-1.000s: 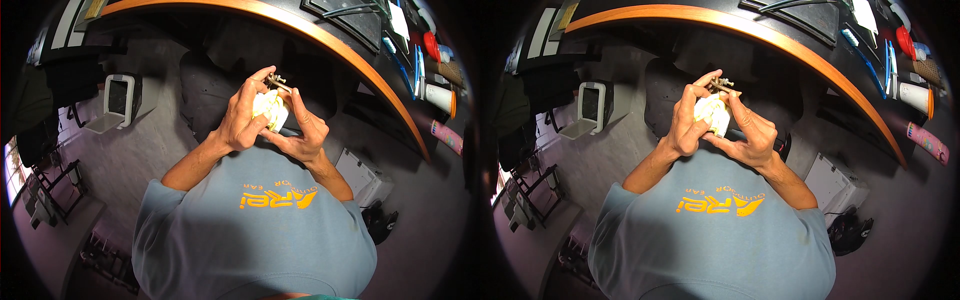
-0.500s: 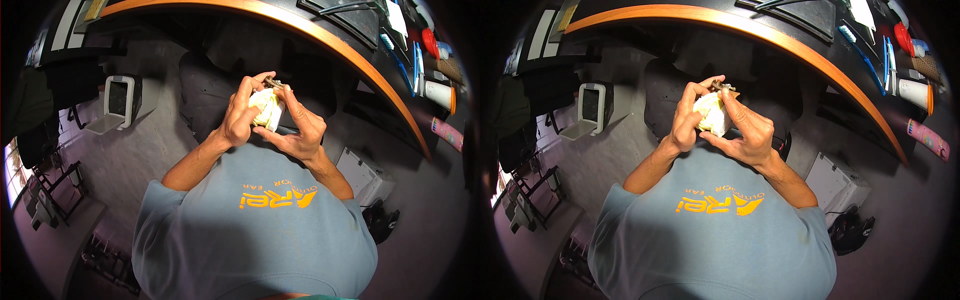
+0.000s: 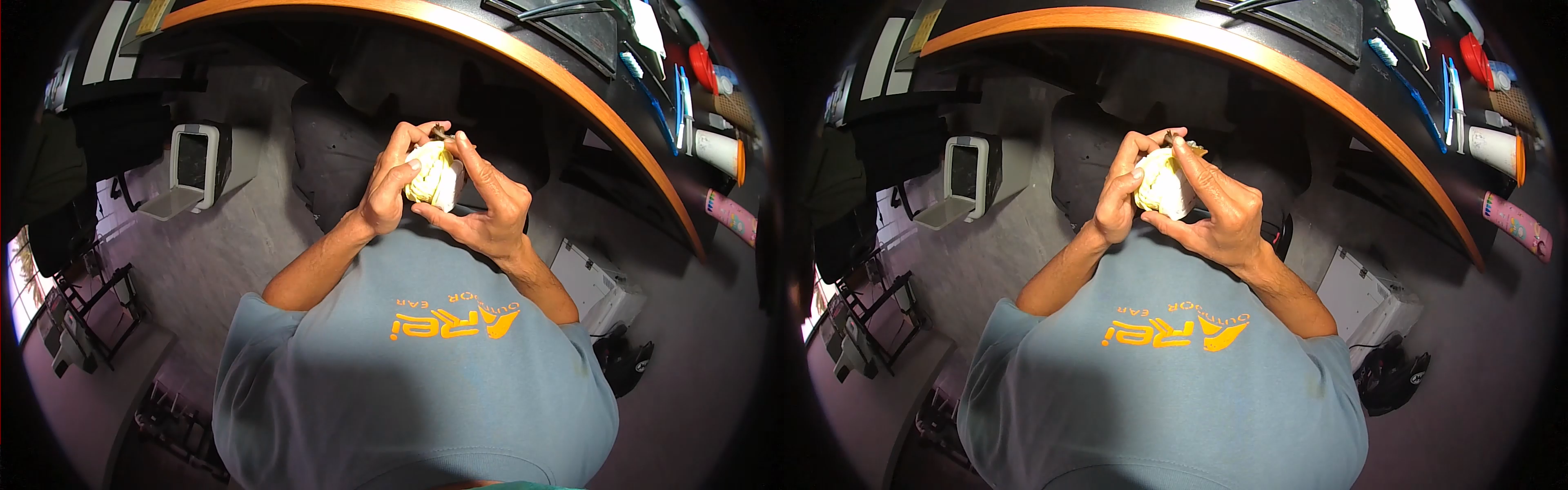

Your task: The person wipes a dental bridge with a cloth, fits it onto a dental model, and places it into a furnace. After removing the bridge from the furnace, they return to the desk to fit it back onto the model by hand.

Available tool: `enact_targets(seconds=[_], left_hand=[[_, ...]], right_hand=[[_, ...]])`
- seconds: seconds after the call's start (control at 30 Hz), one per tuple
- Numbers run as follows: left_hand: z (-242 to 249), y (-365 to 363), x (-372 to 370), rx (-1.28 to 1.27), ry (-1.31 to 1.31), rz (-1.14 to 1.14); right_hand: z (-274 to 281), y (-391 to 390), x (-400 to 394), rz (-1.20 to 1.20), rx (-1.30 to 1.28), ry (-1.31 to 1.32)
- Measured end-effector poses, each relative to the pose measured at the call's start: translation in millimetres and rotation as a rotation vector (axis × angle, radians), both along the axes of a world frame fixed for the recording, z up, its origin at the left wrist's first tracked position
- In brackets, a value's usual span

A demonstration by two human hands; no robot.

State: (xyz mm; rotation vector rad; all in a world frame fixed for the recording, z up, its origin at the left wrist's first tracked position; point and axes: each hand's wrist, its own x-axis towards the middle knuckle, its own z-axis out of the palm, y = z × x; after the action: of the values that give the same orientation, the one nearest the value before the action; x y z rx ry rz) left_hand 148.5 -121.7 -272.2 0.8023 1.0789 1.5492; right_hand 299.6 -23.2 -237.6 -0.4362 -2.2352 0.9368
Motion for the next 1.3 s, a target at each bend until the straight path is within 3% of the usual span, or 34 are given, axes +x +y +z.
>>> enact_targets(seconds=[0.1,0.2,0.5,0.8,1.03,1.13,1.3], left_hand=[[-0.1,0.2,-2.2,-0.009,-0.013,-0.023],[1.9,0.6,-6.1,0.01,0.204,-0.016],[7.3,4.2,-9.1,0.136,0.435,0.087],[4.2,5.9,-9.1,0.162,0.398,0.064],[0.5,2.1,6.5,-0.014,-0.514,0.072],[-4.5,0.6,8.4,-0.008,-0.642,0.085],[6.0,1.1,12.4,-0.028,-0.704,0.102]], right_hand=[[1.7,0.6,-0.8,-0.015,-0.04,-0.01],[1.0,1.7,-0.8,-0.01,-0.043,-0.013],[-10.1,2.7,-1.8,0.003,-0.047,0.134],[-4.2,7.6,-3.0,0.032,-0.053,0.064],[5.7,5.0,-14.9,-0.083,-0.148,0.034],[8.7,11.6,-19.2,-0.031,-0.008,-0.035],[27.8,8.0,-22.9,-0.018,-0.018,-0.124]])
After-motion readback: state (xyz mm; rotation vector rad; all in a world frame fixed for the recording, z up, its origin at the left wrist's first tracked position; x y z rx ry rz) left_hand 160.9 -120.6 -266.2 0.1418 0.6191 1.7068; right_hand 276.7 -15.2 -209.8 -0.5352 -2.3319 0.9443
